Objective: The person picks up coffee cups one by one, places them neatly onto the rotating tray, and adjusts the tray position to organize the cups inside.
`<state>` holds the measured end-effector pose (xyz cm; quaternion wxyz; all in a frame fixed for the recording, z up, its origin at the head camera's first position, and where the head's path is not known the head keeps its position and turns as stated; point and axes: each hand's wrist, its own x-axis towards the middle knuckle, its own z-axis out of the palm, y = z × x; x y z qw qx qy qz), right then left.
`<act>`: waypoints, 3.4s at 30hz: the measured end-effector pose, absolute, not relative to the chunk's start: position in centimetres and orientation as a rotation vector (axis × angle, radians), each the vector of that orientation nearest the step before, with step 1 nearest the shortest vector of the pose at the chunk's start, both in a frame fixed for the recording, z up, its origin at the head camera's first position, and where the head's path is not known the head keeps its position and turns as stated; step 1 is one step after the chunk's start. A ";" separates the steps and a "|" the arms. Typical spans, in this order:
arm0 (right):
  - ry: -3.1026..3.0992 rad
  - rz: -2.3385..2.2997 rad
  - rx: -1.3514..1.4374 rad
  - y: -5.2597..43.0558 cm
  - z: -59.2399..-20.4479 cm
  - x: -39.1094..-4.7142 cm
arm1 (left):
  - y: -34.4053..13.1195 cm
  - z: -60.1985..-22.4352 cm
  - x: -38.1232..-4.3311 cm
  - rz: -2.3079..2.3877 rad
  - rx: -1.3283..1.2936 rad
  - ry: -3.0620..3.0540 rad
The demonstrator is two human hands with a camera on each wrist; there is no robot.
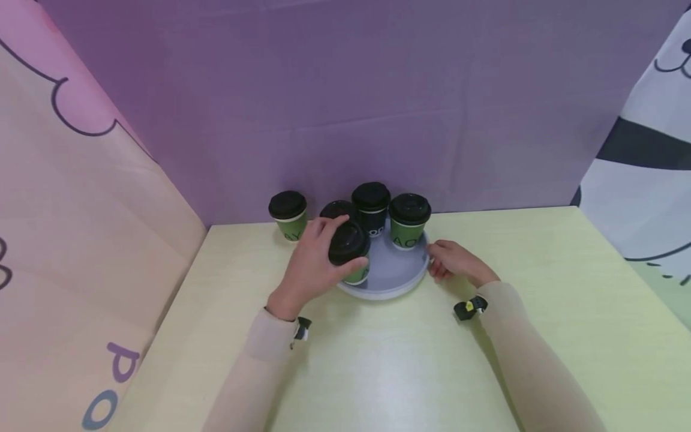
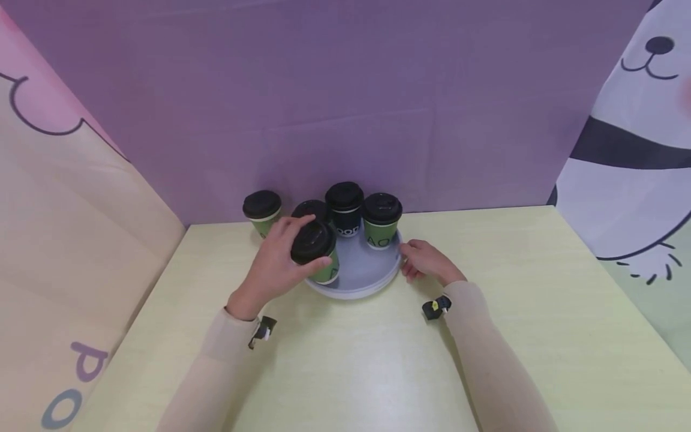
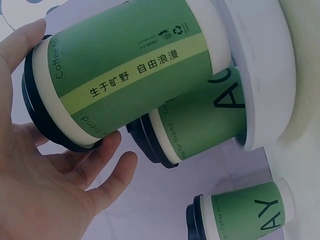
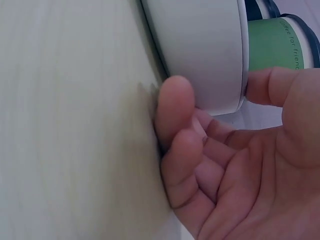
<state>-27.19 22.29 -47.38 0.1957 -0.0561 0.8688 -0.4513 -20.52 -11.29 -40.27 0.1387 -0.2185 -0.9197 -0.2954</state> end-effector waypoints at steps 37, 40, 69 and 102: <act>2.414 -1.160 -0.177 22.1 -47.0 -27.3 | -10.5 -42.4 -21.6 -0.794 -0.607 -2.680; 2.410 -1.157 -0.179 22.1 -47.0 -27.2 | -10.5 -42.5 -21.6 -0.794 -0.614 -2.672; 2.404 -1.311 -0.126 23.2 -47.8 -27.6 | -10.8 -42.7 -21.7 -0.750 -0.546 -2.697; 2.347 -1.510 -0.112 23.3 -48.1 -27.8 | -13.5 -42.7 -23.7 -0.983 -0.372 -2.496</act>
